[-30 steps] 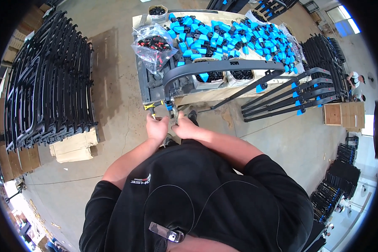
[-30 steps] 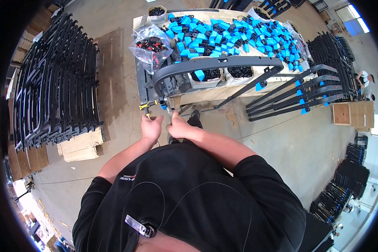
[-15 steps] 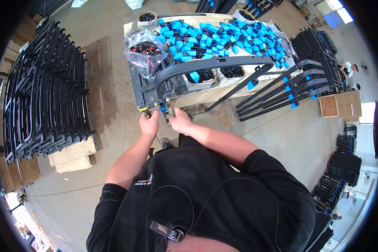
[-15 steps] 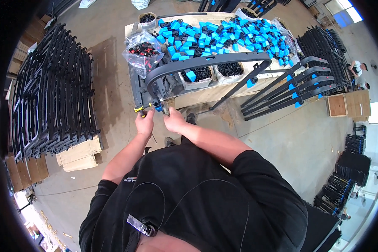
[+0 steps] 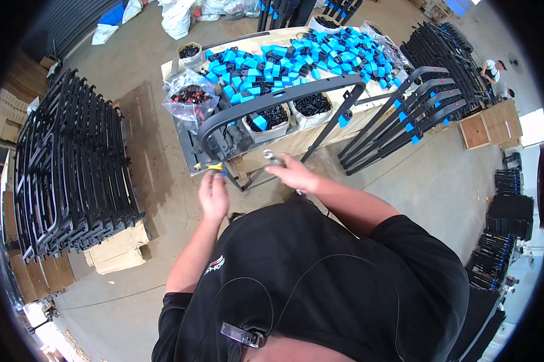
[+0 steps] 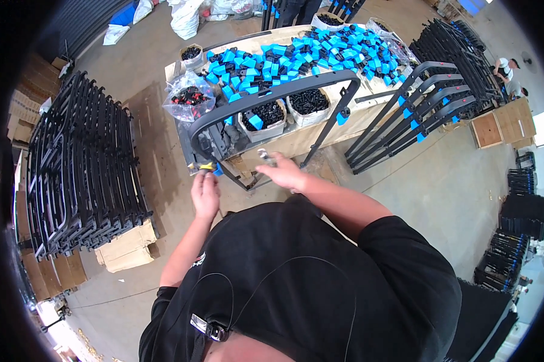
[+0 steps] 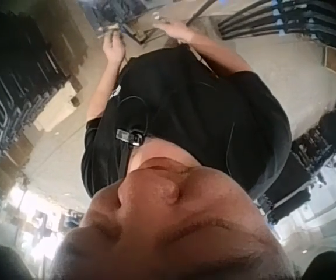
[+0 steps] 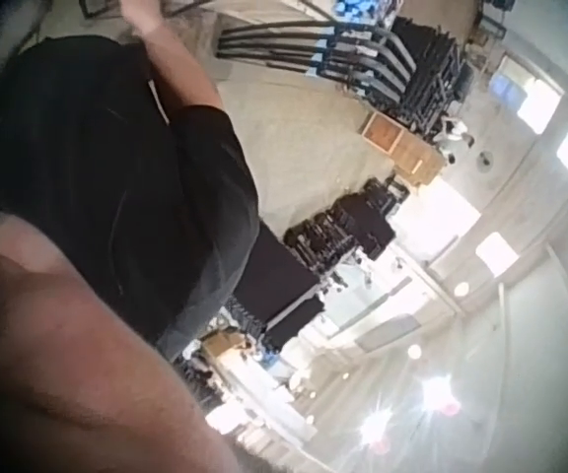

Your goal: Assemble metal furniture frames by attaching plastic end caps and securing them with screws.

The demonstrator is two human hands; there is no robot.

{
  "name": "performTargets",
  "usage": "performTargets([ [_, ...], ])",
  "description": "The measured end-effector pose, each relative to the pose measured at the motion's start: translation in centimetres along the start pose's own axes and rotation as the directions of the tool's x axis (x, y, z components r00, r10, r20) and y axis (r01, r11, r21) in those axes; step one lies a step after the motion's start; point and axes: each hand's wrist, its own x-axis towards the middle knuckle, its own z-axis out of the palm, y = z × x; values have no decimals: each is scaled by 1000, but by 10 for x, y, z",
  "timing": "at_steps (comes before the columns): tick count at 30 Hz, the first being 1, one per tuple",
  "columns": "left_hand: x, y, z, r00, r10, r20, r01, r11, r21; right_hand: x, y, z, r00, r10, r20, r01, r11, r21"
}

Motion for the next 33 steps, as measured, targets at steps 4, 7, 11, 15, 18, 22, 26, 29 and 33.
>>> performTargets([
  [4, 0, 38, 103, 940, -123, 318, 61, 978, 200, -5, -33, -25, 891, -178, 417, -114, 803, 585],
  [7, 6, 50, 166, 885, -1, 466, -212, 890, 405, 15, -3, -60, 944, -192, 269, -45, 731, 680],
  [11, 15, 1, 230, 968, 32, 248, -142, 888, 438, 25, 53, -134, 956, -280, 82, 151, 716, 681],
  [15, 40, -46, 298, 883, -233, 408, 219, 972, 81, 15, 77, -197, 958, -220, 183, 41, 738, 674],
  [18, 44, -50, 364, 937, -16, 348, -90, 954, 285, 39, 144, -218, 953, -297, -54, 238, 633, 737],
  [22, 50, -38, 388, 908, -408, 93, 272, 744, 611, 42, 180, -283, 973, -93, -209, 179, 878, 443],
  [26, 61, -41, 421, 870, -479, 118, 399, 824, 401, 79, 212, -303, 967, 98, -237, 16, 898, 439],
  [29, 66, -43, 446, 847, -509, 152, 433, 828, 355, 116, 234, -290, 962, 117, -245, 115, 643, 757],
  [33, 60, -38, 456, 851, -503, 152, 444, 844, 302, 131, 226, -288, 964, 134, -230, 109, 589, 801],
])
